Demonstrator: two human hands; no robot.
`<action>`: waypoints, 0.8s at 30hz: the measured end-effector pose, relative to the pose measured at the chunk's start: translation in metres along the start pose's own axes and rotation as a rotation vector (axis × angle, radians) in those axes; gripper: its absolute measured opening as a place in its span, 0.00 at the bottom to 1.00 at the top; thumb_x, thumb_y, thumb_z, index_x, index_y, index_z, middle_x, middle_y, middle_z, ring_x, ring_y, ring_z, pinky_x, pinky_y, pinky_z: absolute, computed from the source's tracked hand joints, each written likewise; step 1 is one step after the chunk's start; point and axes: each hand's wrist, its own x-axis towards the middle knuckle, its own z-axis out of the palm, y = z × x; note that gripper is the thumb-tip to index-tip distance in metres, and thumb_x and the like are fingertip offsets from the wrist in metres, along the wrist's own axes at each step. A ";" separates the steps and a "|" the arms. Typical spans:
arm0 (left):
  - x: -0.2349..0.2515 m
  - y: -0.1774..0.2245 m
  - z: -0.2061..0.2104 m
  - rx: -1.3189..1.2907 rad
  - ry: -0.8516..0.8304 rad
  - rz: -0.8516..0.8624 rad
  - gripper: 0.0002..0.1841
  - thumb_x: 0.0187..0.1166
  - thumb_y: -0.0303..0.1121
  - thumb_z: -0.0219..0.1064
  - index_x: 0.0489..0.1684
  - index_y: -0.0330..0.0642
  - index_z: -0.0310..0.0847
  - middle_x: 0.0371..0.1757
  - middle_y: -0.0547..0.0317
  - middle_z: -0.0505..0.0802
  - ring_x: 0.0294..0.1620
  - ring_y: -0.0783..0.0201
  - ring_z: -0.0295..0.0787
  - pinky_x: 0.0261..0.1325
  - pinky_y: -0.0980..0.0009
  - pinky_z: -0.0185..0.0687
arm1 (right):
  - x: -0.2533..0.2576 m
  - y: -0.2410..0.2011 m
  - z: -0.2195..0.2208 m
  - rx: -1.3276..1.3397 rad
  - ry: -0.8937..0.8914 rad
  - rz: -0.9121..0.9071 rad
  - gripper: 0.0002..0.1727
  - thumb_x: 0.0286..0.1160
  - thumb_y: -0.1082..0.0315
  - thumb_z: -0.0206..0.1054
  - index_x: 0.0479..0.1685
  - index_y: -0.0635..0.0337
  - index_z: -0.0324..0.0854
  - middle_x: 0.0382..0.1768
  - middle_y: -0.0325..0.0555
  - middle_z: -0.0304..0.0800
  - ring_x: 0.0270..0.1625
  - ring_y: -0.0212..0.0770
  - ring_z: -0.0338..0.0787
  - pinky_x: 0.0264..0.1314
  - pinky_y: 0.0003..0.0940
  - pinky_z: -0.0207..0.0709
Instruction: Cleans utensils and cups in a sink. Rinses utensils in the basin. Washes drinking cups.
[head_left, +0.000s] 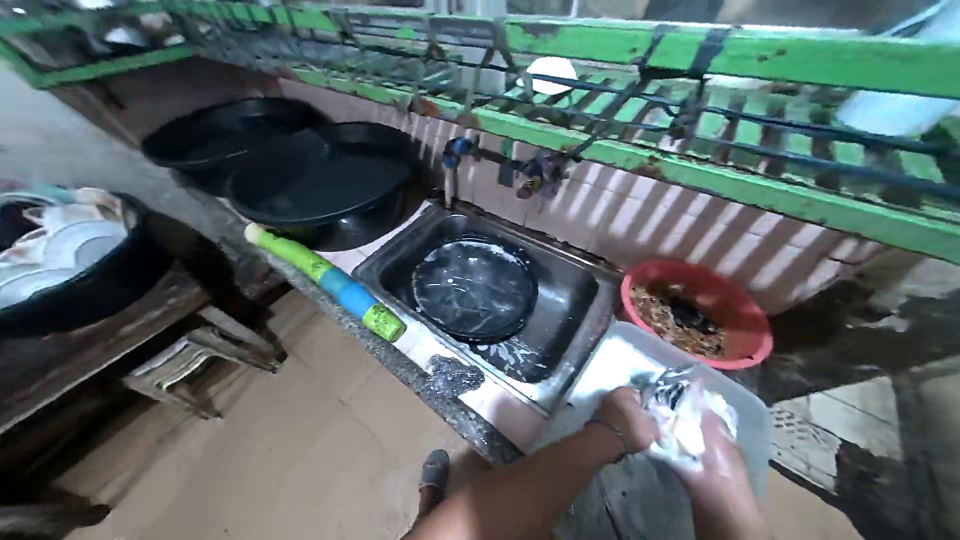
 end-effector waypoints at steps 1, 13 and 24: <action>0.002 0.001 -0.004 0.006 -0.029 -0.055 0.16 0.85 0.31 0.62 0.64 0.29 0.80 0.54 0.40 0.91 0.49 0.52 0.90 0.56 0.54 0.85 | -0.003 0.000 -0.004 0.010 -0.041 0.037 0.18 0.94 0.55 0.50 0.65 0.57 0.76 0.40 0.40 0.89 0.38 0.33 0.90 0.41 0.35 0.89; 0.006 -0.012 -0.026 0.074 -0.465 0.029 0.13 0.89 0.37 0.62 0.57 0.35 0.80 0.37 0.55 0.90 0.28 0.67 0.83 0.33 0.67 0.81 | 0.007 -0.018 -0.075 0.021 -0.626 0.213 0.20 0.70 0.50 0.75 0.54 0.54 0.89 0.48 0.49 0.95 0.52 0.44 0.95 0.59 0.44 0.89; -0.010 0.002 0.005 0.190 -0.212 0.025 0.19 0.88 0.31 0.60 0.71 0.28 0.75 0.55 0.38 0.91 0.48 0.50 0.91 0.56 0.52 0.86 | -0.020 -0.016 -0.024 0.091 -0.119 0.019 0.15 0.94 0.58 0.47 0.57 0.54 0.78 0.35 0.39 0.93 0.36 0.34 0.94 0.37 0.37 0.92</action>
